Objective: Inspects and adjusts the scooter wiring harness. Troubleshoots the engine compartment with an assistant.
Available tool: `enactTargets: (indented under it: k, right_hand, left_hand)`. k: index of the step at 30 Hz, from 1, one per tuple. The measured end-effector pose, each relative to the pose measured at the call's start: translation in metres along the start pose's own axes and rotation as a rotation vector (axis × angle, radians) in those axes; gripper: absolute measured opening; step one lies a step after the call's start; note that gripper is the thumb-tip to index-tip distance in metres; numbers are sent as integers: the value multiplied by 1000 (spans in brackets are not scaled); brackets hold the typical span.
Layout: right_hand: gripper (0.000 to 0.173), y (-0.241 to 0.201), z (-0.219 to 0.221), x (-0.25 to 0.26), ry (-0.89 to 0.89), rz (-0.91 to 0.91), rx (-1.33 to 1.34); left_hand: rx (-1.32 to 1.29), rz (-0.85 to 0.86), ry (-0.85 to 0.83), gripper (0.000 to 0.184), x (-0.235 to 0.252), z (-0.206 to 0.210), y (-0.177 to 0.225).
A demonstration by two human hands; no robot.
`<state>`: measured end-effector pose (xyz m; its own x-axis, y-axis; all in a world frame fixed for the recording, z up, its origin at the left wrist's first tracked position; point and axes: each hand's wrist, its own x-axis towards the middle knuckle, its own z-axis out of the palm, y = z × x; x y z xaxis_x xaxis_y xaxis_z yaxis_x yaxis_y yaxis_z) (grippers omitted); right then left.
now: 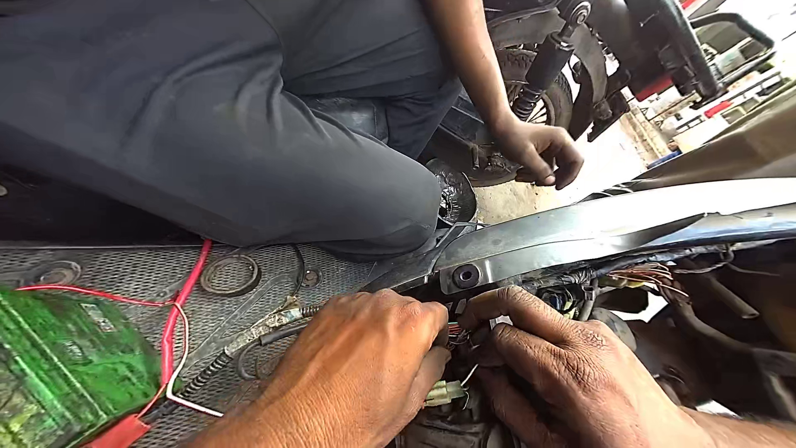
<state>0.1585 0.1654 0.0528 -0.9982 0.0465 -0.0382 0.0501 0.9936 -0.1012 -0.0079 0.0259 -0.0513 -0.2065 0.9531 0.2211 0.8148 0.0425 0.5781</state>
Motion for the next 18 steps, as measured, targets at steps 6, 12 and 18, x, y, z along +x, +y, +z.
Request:
enactTargets:
  k: [6, 12, 18]
  right_hand:
    - [17, 3, -5, 3, -90, -59, -45]
    - [18, 3, -11, 7, -163, -86, -85]
    - [19, -4, -11, 3, -144, -64, -159]
  left_hand:
    - [-269, 37, 72, 20, -8, 8, -16]
    - [-388, 31, 139, 15, -11, 12, -16]
    - [-440, 76, 96, 14, -10, 12, -17]
